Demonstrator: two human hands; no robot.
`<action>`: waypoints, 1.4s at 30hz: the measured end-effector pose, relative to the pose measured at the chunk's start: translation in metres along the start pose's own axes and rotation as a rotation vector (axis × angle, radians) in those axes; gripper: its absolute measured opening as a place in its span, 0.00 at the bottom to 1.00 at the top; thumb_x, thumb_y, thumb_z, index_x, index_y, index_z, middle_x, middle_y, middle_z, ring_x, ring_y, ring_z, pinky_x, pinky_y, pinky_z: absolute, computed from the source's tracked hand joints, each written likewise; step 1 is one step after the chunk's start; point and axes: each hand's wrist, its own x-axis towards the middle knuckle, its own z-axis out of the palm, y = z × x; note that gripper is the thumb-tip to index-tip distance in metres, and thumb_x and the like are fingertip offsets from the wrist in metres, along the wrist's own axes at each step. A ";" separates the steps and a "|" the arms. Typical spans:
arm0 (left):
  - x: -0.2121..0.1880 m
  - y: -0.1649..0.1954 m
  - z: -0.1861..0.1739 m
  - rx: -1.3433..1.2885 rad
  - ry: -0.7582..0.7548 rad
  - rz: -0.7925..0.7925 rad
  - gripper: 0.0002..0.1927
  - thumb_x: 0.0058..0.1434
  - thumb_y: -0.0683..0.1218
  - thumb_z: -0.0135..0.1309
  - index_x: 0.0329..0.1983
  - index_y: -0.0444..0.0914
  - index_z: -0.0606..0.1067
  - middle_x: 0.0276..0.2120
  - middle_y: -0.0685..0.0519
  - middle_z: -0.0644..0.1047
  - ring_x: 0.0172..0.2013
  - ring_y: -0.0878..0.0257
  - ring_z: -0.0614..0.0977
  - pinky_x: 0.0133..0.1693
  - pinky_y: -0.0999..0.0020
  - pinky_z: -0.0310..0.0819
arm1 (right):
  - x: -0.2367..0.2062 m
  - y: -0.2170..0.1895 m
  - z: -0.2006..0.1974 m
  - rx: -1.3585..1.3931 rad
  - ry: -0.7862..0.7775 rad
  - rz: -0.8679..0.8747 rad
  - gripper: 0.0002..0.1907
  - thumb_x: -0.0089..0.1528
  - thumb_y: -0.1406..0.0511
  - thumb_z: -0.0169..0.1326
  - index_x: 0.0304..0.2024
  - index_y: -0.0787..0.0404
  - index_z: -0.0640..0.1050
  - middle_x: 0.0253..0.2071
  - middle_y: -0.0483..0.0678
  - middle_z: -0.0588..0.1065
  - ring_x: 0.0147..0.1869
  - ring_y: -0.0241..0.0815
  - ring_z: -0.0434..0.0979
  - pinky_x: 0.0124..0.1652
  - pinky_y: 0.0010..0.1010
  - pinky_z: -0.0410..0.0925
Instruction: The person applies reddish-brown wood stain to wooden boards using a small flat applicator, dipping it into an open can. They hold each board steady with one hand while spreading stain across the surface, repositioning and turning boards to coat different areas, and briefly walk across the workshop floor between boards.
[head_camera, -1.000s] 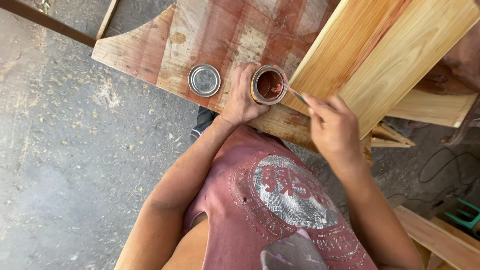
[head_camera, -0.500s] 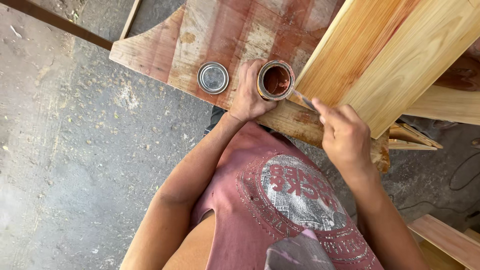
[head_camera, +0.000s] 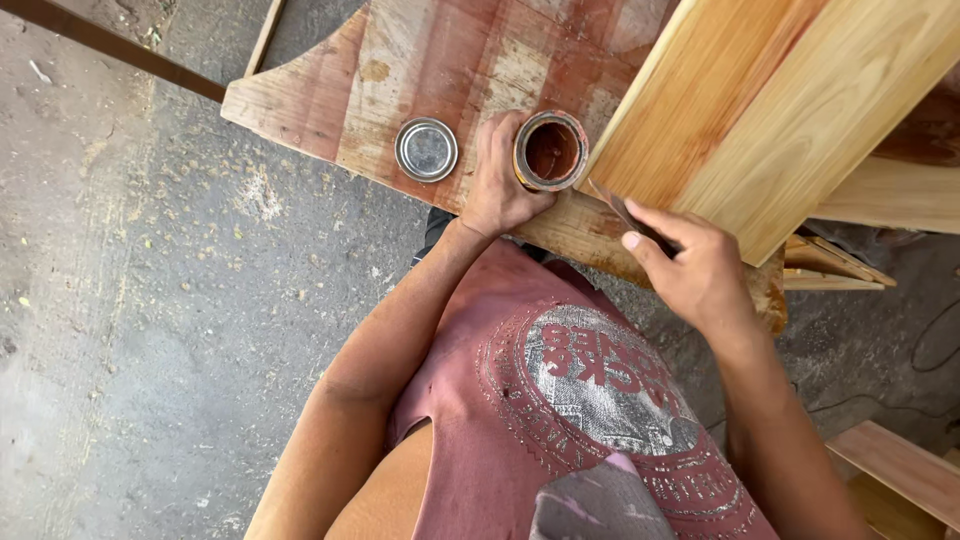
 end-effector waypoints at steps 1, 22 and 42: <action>0.000 0.000 -0.001 -0.006 -0.008 -0.018 0.50 0.44 0.43 0.73 0.67 0.34 0.59 0.61 0.40 0.66 0.63 0.41 0.68 0.66 0.51 0.65 | 0.000 0.007 0.003 0.235 -0.004 0.191 0.20 0.66 0.69 0.58 0.61 0.60 0.75 0.44 0.56 0.79 0.42 0.42 0.78 0.38 0.34 0.72; -0.005 0.015 -0.043 0.296 -0.169 0.071 0.59 0.43 0.54 0.76 0.72 0.33 0.54 0.66 0.36 0.61 0.67 0.37 0.62 0.69 0.37 0.49 | -0.050 0.047 0.072 -0.041 0.147 0.160 0.20 0.65 0.74 0.57 0.59 0.61 0.79 0.37 0.51 0.77 0.34 0.37 0.75 0.34 0.30 0.71; 0.046 0.076 -0.074 0.393 -0.434 0.125 0.42 0.56 0.50 0.72 0.69 0.35 0.66 0.59 0.36 0.65 0.58 0.42 0.69 0.60 0.50 0.67 | -0.131 0.094 0.100 0.606 0.625 0.792 0.12 0.71 0.70 0.49 0.54 0.71 0.76 0.35 0.49 0.77 0.32 0.35 0.76 0.33 0.25 0.73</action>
